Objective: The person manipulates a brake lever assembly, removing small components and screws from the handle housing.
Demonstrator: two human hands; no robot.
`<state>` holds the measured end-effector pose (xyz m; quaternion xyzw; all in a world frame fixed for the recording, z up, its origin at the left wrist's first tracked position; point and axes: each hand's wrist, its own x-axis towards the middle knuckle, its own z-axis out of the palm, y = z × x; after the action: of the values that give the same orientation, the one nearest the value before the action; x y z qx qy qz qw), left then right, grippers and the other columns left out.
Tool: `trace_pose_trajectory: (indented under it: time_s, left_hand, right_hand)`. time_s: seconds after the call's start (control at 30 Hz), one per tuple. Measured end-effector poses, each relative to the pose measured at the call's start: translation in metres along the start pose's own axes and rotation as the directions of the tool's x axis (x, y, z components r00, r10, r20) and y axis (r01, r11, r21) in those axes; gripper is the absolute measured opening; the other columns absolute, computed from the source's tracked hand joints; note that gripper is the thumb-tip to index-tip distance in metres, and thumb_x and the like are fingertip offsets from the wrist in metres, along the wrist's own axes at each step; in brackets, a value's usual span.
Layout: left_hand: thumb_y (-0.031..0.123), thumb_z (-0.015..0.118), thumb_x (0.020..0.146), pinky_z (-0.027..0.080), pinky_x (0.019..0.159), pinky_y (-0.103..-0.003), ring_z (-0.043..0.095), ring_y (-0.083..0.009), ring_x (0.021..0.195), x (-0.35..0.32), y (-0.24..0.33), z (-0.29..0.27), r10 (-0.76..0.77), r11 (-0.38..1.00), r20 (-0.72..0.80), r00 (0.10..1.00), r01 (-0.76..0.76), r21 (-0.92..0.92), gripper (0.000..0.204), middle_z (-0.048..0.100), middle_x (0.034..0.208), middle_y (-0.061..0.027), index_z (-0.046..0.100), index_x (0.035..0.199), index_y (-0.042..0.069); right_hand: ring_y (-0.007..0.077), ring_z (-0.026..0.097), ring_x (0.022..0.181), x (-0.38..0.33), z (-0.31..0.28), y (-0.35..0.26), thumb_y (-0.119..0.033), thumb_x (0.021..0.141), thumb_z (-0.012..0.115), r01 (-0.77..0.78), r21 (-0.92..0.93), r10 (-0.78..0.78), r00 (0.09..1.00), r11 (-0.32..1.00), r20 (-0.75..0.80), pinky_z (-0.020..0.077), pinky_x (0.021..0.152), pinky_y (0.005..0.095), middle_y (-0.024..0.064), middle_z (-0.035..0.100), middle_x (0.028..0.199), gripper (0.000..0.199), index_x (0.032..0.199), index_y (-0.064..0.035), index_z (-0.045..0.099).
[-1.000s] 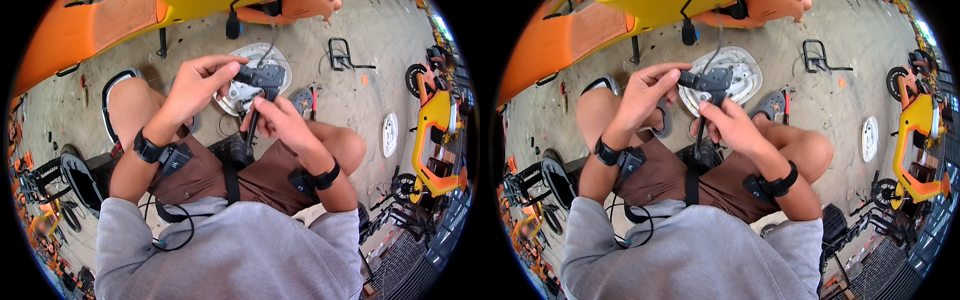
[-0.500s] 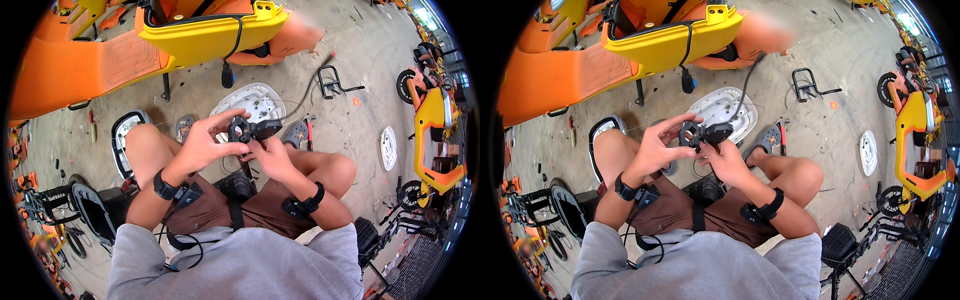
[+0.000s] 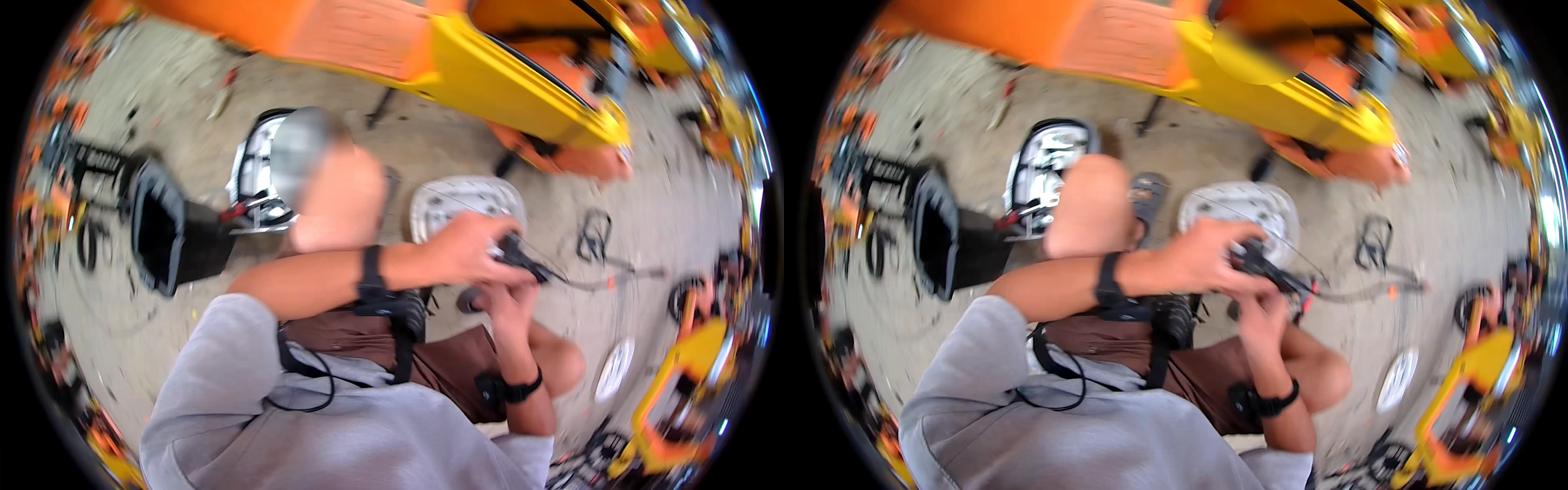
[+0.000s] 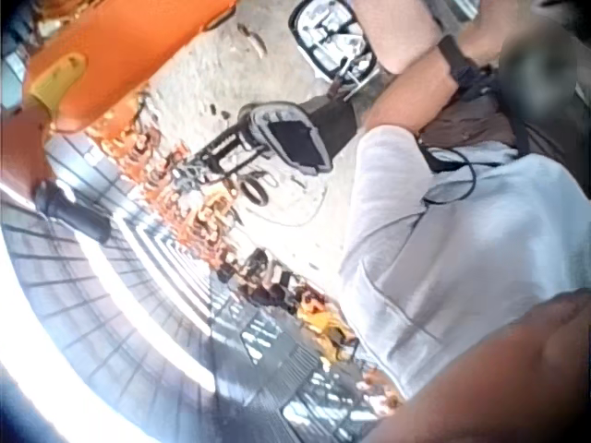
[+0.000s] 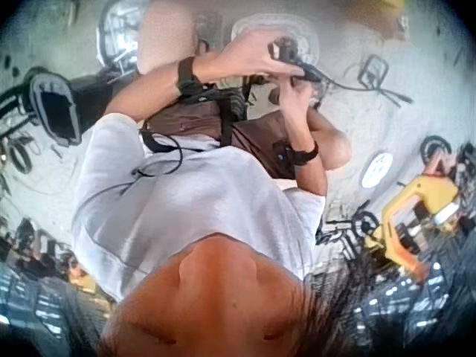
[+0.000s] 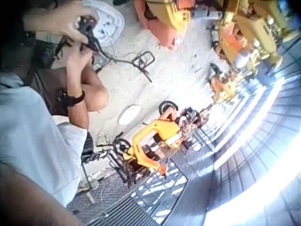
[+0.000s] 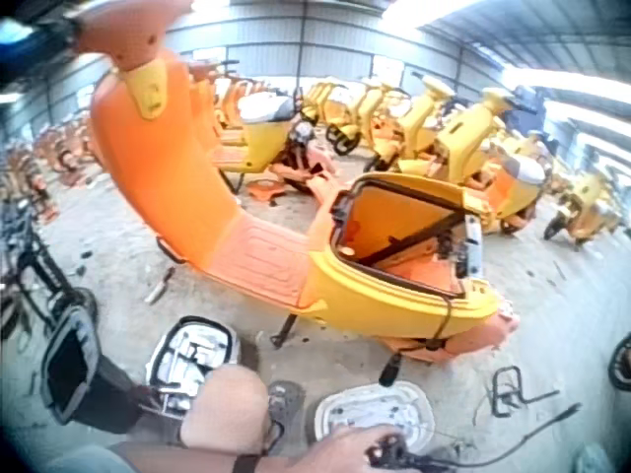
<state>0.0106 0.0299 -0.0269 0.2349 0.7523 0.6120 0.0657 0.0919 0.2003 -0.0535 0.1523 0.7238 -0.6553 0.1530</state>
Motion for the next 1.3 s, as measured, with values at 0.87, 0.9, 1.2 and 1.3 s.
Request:
trace_pose_trajectory:
  time_s: [0.87,0.9,1.2,1.3]
  left_hand:
    - [0.030,0.082,0.062,0.048,0.073,-0.046,0.061,-0.0383,0.080,0.017,0.009,0.088,0.020,0.991,0.025,0.999,-0.017,-0.129,0.053,0.063,0.079,-0.0166,0.054,0.095,0.001]
    - [0.030,0.083,0.062,0.047,0.073,-0.046,0.061,-0.0382,0.079,0.018,0.008,0.091,0.013,0.992,0.024,1.000,-0.010,-0.123,0.053,0.063,0.078,-0.0165,0.054,0.095,0.001]
    - [0.031,0.083,0.062,0.044,0.078,-0.045,0.058,-0.0376,0.081,0.015,0.015,0.097,-0.014,0.989,-0.005,1.000,0.013,-0.144,0.060,0.062,0.081,-0.0151,0.053,0.106,0.003]
    - [0.029,0.083,0.063,0.044,0.081,-0.045,0.058,-0.0366,0.087,0.009,0.006,0.113,0.033,0.988,-0.082,0.996,-0.045,-0.149,0.066,0.063,0.089,-0.0157,0.053,0.115,0.004]
  right_hand:
    - [0.0158,0.050,0.110,0.012,-0.106,0.119,-0.030,0.102,0.042,0.121,0.696,-0.180,0.984,0.708,0.013,0.0454,0.094,0.0297,0.0036,0.050,0.119,0.039,0.135,-0.0106,0.041]
    - [0.0159,0.049,0.111,0.015,-0.105,0.120,-0.030,0.102,0.042,0.123,0.678,-0.095,0.992,0.724,-0.078,0.0447,0.095,0.0298,0.0037,0.050,0.119,0.039,0.136,-0.0107,0.041]
    - [0.0160,0.049,0.114,-0.009,-0.050,0.053,-0.029,0.101,0.044,0.093,0.572,0.082,0.959,0.815,-0.272,0.0430,0.098,0.0317,0.0030,0.050,0.121,0.038,0.135,-0.0118,0.041]
    - [0.0160,0.049,0.115,-0.016,-0.041,0.046,-0.029,0.101,0.044,0.104,0.577,0.057,0.965,0.810,-0.255,0.0426,0.100,0.0321,0.0028,0.050,0.121,0.037,0.135,-0.0122,0.042]
